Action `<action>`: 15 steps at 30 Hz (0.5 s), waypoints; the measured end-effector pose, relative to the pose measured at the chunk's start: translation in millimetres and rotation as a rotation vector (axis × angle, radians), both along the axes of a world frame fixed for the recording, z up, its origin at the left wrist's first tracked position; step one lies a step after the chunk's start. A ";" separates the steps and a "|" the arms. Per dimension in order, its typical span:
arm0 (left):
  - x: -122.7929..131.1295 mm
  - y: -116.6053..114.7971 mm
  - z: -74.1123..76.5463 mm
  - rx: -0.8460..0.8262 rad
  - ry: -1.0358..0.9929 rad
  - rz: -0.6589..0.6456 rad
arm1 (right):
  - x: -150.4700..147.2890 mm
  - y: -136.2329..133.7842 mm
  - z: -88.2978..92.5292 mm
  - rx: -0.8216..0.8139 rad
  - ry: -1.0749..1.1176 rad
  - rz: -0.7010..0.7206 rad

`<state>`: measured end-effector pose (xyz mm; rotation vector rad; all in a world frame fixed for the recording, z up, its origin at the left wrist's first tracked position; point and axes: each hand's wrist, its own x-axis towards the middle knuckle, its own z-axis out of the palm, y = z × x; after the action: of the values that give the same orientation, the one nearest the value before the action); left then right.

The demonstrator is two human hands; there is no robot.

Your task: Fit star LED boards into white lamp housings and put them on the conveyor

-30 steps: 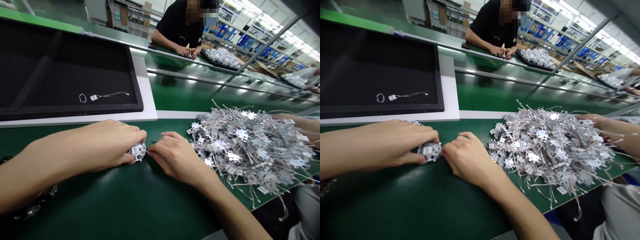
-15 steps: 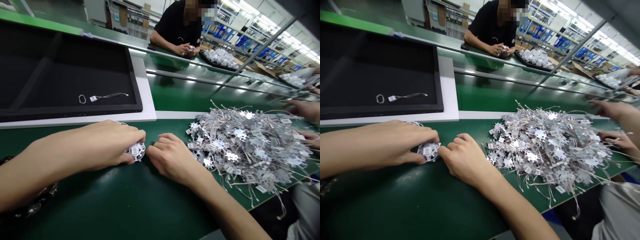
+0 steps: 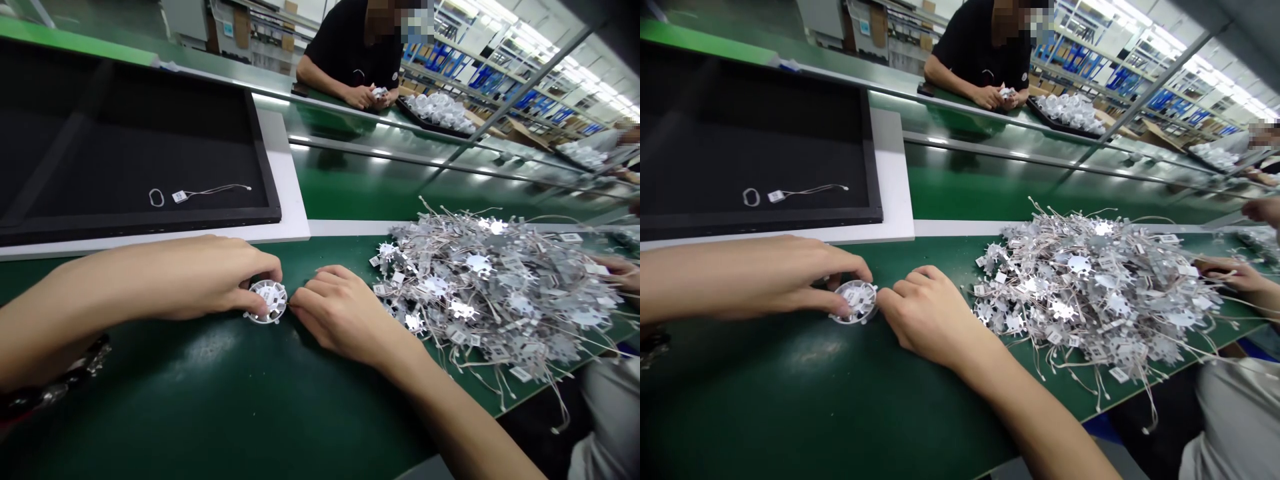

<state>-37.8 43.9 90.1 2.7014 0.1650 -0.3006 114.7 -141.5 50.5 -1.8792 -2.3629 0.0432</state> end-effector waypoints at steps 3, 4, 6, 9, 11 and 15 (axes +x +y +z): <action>2.7 0.4 4.9 -0.032 0.176 0.054 | 1.9 -1.4 0.8 0.024 0.066 -0.009; 3.6 -0.4 7.3 -0.027 0.189 0.074 | 2.3 -2.0 1.0 0.045 0.096 -0.014; 5.3 -3.1 12.3 -0.004 0.193 0.104 | 2.6 -2.8 1.0 0.091 0.152 -0.011; 7.0 -7.7 18.6 0.011 0.223 0.124 | 1.7 -3.3 0.2 0.119 0.197 0.023; 7.5 -9.5 20.8 -0.001 0.234 0.121 | 0.9 -3.2 -1.0 0.126 0.201 0.047; 7.7 -10.2 20.7 -0.026 0.214 0.091 | 0.1 -3.0 -4.0 0.146 0.189 0.059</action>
<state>-30.1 33.7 110.8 2.6221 0.3417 -0.5594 114.8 -144.5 46.4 -1.6619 -2.2297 0.0504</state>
